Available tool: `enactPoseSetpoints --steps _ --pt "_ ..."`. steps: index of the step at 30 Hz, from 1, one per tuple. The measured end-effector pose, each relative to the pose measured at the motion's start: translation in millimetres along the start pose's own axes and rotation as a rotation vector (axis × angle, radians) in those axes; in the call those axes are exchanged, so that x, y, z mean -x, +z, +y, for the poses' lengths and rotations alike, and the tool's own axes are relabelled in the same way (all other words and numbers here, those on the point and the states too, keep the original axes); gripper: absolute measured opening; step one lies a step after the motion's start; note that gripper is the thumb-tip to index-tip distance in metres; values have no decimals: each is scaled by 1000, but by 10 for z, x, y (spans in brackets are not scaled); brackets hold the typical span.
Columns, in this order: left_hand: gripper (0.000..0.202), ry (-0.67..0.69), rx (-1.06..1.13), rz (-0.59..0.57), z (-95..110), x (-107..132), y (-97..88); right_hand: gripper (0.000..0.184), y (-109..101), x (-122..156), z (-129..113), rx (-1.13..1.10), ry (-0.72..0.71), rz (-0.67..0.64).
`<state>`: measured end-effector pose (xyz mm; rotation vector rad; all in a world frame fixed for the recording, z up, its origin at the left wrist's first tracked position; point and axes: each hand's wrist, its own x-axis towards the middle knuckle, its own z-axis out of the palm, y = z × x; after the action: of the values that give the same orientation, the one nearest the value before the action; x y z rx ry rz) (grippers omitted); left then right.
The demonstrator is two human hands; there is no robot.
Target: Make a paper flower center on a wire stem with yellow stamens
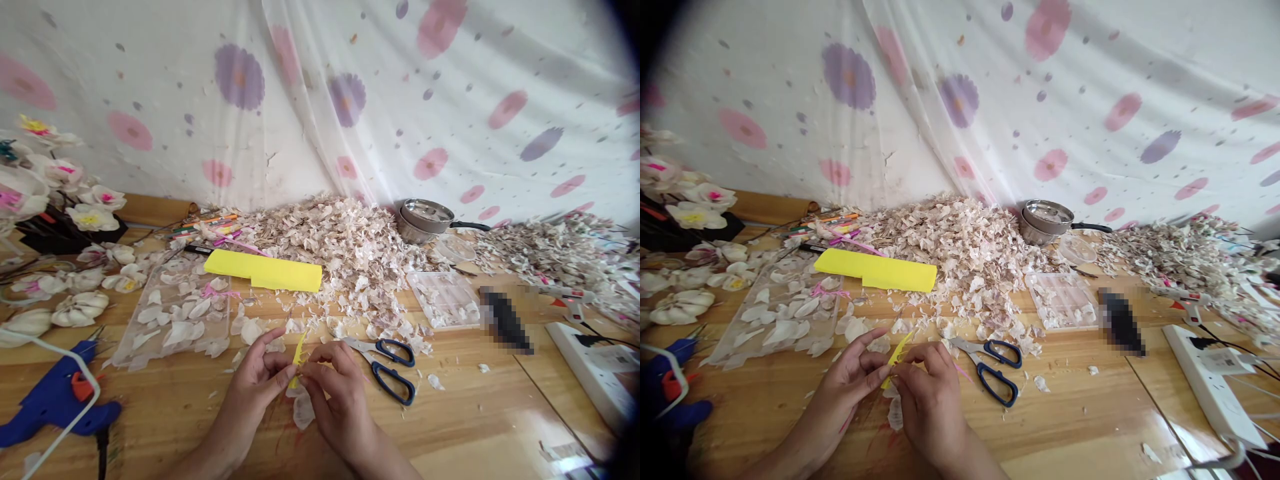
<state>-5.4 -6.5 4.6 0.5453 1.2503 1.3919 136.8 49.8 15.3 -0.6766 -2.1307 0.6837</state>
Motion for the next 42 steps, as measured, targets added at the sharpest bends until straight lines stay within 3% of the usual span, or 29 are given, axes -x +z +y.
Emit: enactPoseSetpoints --steps 4,23,31,39,42 --pt "71 -1 -4 1 20 16 1 19 -16 -15 -4 -16 21 -38" --pt "74 62 -110 -3 53 16 37 15 11 -13 -5 16 11 23" --pt "48 365 -478 104 -26 72 -17 16 41 8 2 50 102 -55" --pt "48 669 -692 82 -81 96 -49 22 43 44 32 -257 327 -136" --pt "49 674 -698 82 -90 102 -41 28 56 55 43 -403 458 -181"
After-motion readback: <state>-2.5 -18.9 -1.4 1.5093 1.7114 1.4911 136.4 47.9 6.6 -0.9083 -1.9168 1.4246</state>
